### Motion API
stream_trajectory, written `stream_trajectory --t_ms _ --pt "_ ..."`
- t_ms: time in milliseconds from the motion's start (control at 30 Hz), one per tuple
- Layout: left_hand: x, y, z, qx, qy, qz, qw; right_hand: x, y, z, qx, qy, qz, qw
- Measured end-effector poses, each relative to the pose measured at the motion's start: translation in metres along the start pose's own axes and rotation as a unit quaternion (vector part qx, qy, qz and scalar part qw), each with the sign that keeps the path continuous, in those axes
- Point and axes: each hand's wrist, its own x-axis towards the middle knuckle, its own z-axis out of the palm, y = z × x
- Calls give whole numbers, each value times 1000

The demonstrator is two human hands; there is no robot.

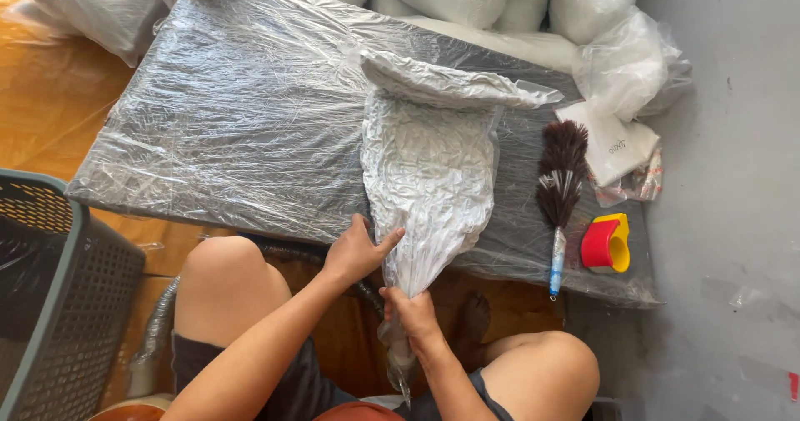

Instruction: The person compresses a white plastic bag filled with material, ties the opening, and secures it with tape. They then place the sealed white bag into a black plastic bag.

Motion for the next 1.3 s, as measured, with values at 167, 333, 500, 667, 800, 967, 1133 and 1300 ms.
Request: stream_trajectory --t_ms 167,333,500,667,800,967,1133,1300 --pt "21 -8 18 -66 11 -5 998 -2 -4 2 -11 16 25 1000" --pt "21 1 20 -102 -3 -63 993 -18 -22 4 -11 5 20 1000" --pt "16 16 19 -277 -11 -84 957 -15 -20 5 18 5 14 1000" --pt "23 14 32 -340 35 -30 939 -16 -25 6 2 6 22 1000" --pt "13 30 16 -320 28 -43 946 -17 -27 9 18 -2 18 1000" --pt "17 49 -3 -386 -25 -135 912 -16 -22 9 20 -8 21 1000" --pt "39 30 18 -484 16 -20 875 -2 -6 9 8 -1 -63 998" --pt "54 35 18 -468 57 37 881 1 -24 10 -15 -14 -94 995"
